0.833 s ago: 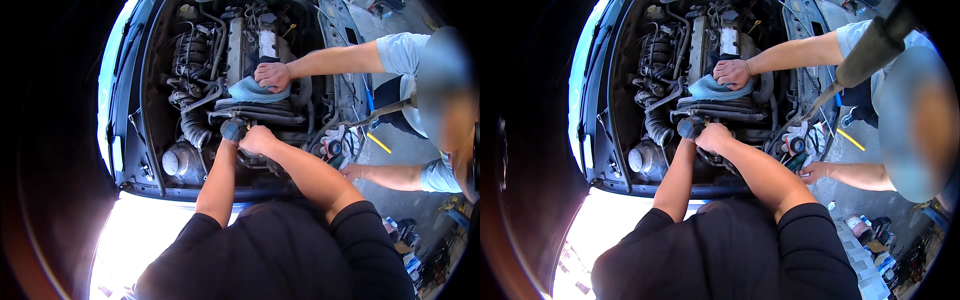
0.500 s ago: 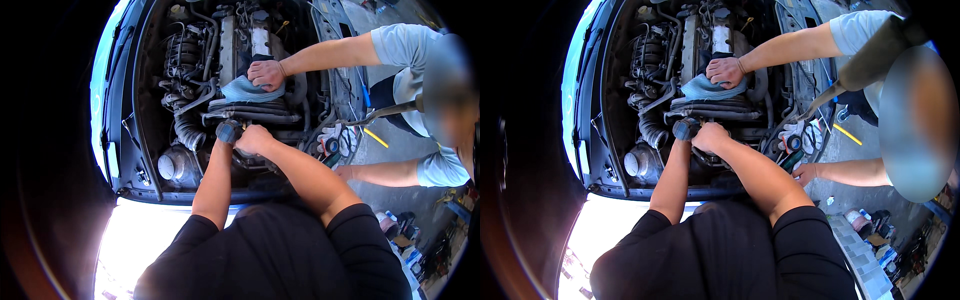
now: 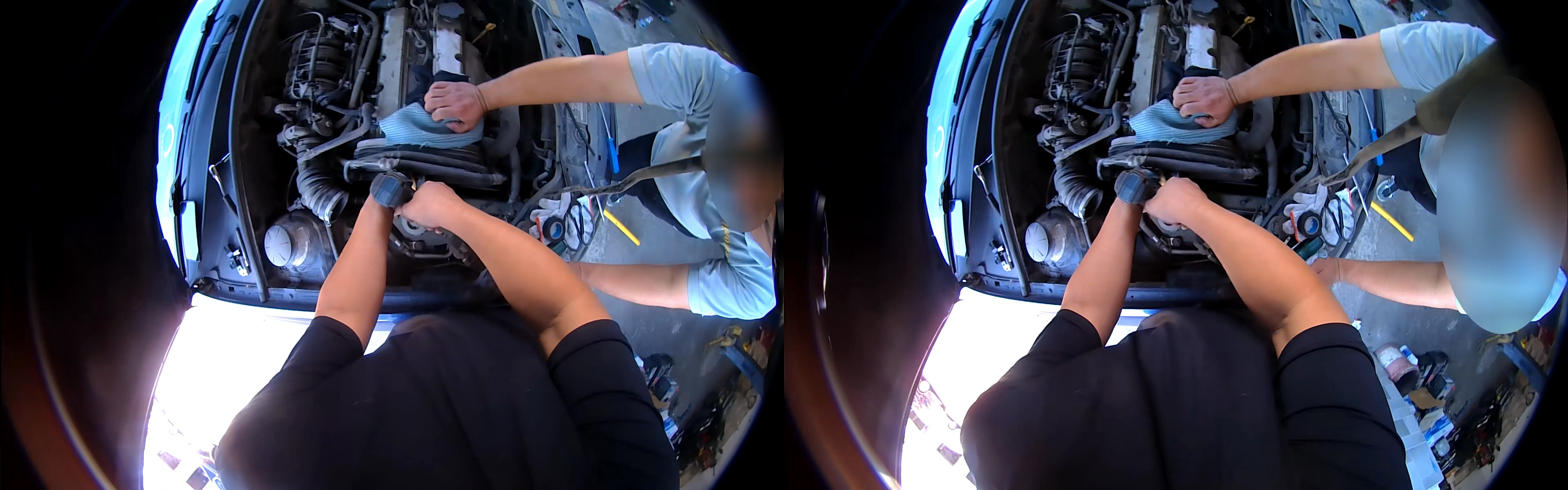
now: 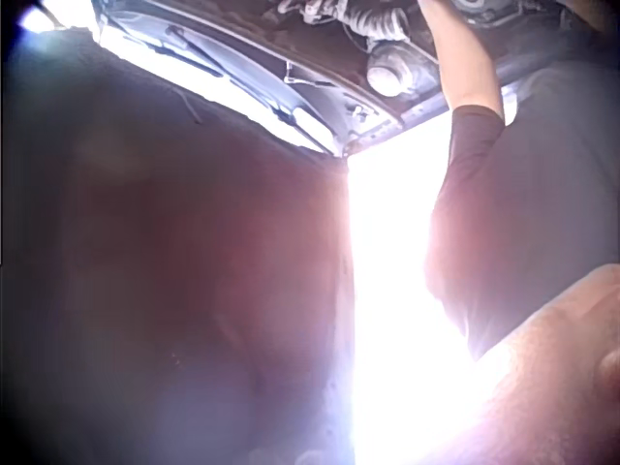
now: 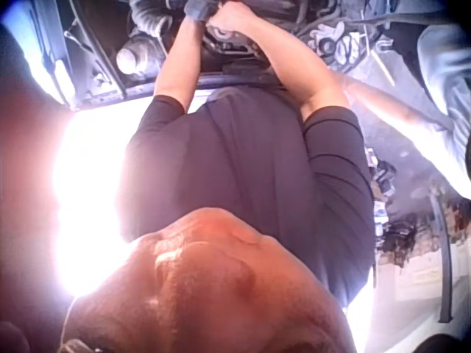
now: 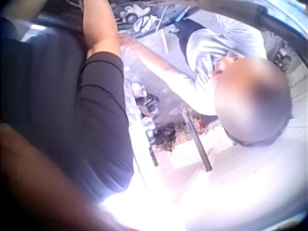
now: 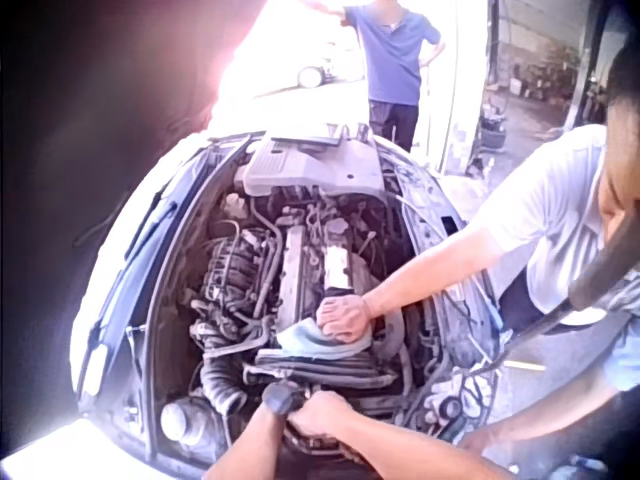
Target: The person works on a car engine, first reaching into the compartment to handle components near the timing belt area and then using a power tool to fasten a component.
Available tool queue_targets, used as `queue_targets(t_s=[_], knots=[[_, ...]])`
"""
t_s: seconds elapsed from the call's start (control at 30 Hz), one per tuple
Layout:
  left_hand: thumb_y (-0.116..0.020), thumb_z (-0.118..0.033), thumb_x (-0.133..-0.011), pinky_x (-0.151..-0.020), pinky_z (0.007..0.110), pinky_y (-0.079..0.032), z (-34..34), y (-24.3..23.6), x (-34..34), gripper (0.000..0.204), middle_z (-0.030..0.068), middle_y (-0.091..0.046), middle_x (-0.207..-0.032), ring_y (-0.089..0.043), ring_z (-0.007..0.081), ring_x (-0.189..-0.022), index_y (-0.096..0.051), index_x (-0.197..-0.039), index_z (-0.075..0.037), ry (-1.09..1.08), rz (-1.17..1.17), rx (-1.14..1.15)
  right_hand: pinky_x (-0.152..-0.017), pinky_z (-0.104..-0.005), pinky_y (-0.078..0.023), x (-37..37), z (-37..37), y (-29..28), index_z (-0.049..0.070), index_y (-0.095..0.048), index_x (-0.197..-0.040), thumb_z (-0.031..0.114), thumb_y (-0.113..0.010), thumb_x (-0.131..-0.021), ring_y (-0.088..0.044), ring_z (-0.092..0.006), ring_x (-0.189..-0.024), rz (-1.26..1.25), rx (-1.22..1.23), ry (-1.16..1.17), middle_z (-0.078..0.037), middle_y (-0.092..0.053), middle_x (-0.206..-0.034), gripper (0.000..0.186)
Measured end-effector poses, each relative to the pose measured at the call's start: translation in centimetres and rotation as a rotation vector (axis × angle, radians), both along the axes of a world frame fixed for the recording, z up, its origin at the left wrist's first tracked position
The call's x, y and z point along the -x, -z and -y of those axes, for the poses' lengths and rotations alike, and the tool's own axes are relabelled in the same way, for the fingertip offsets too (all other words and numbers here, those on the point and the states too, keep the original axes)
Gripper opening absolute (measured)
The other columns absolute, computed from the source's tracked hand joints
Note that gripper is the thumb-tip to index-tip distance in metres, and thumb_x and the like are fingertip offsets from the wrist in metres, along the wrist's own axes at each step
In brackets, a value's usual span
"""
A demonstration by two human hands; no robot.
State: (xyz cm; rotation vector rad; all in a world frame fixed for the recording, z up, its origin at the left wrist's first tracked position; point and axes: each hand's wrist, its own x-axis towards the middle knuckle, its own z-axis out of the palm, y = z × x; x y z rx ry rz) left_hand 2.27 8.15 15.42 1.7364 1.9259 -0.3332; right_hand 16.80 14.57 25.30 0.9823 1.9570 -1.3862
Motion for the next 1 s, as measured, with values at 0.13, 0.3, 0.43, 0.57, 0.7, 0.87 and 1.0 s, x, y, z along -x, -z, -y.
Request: queue_targets(t_s=[0.13,0.3,0.43,0.57,0.7,0.87,1.0], knots=[[-0.050,-0.038,-0.095,-0.106,0.037,-0.044,1.1,0.1,0.1,0.043,0.0094,-0.063,-0.128,-0.059,0.0243,-0.118,-0.060,-0.131,-0.015,0.087,0.008,-0.023,-0.063,-0.0372,-0.058,0.0,-0.9,-2.6,-0.003,-0.073,-0.077,0.048,-0.069,-0.083,-0.070,-0.0272,-0.061,0.022,0.000,-0.185,-0.016,-0.069,-0.069,0.051],[-0.048,-0.032,-0.096,-0.100,0.037,-0.047,10.6,4.5,-3.6,0.034,0.0103,-0.063,-0.117,-0.060,0.0249,-0.109,-0.060,-0.121,-0.011,0.091,0.328,-0.158,-0.083,-0.0425,-0.057,-3.7,2.7,-4.8,-0.004,-0.072,-0.097,0.034,-0.066,-0.081,-0.071,-0.0352,-0.095,-0.074,-0.208,-0.370,-0.023,-0.073,-0.098,0.042],[-0.042,-0.017,-0.099,-0.084,0.040,-0.054,16.1,11.1,-7.9,0.026,0.0142,-0.063,-0.088,-0.063,0.0286,-0.084,-0.059,-0.094,0.003,-0.659,1.267,-0.279,-0.093,-0.0436,-0.054,-6.6,5.7,-4.1,-0.007,-0.063,-0.115,0.019,-0.063,-0.076,-0.066,-0.0384,-0.108,-0.051,-0.188,-0.400,-0.026,-0.069,-0.111,0.047],[-0.037,-0.018,-0.101,-0.083,0.041,-0.054,14.0,6.8,-8.1,0.029,0.0155,-0.063,-0.087,-0.062,0.0305,-0.082,-0.057,-0.094,0.001,-1.668,2.295,0.204,-0.094,-0.0423,-0.054,-6.6,6.0,-2.8,-0.005,-0.063,-0.114,0.018,-0.063,-0.076,-0.067,-0.0375,-0.107,-0.036,-0.220,-0.377,-0.025,-0.070,-0.109,0.044],[-0.034,-0.018,-0.100,-0.084,0.040,-0.054,13.1,7.0,-8.3,0.030,0.0157,-0.064,-0.090,-0.063,0.0303,-0.083,-0.056,-0.096,0.002,-1.895,2.460,0.171,-0.093,-0.0429,-0.054,-6.1,5.9,-1.6,-0.005,-0.064,-0.112,0.019,-0.063,-0.075,-0.067,-0.0378,-0.106,-0.041,-0.252,-0.351,-0.024,-0.070,-0.108,0.044],[-0.036,-0.018,-0.101,-0.085,0.037,-0.055,12.3,6.3,-8.0,0.029,0.0144,-0.065,-0.091,-0.064,0.0275,-0.084,-0.057,-0.100,0.002,-1.873,2.437,0.173,-0.092,-0.0431,-0.055,-5.4,4.8,-1.4,-0.003,-0.072,-0.100,0.019,-0.065,-0.071,-0.068,-0.0370,-0.104,-0.053,-0.269,-0.325,-0.023,-0.071,-0.104,0.037],[-0.037,-0.021,-0.102,-0.084,0.036,-0.055,13.2,8.8,-8.3,0.030,0.0142,-0.066,-0.094,-0.066,0.0252,-0.086,-0.060,-0.101,-0.001,-1.803,2.446,0.183,-0.091,-0.0421,-0.055,-5.1,5.0,-1.4,0.001,-0.074,-0.097,0.020,-0.065,-0.072,-0.068,-0.0353,-0.104,-0.034,-0.332,-0.347,-0.020,-0.072,-0.103,0.032]])
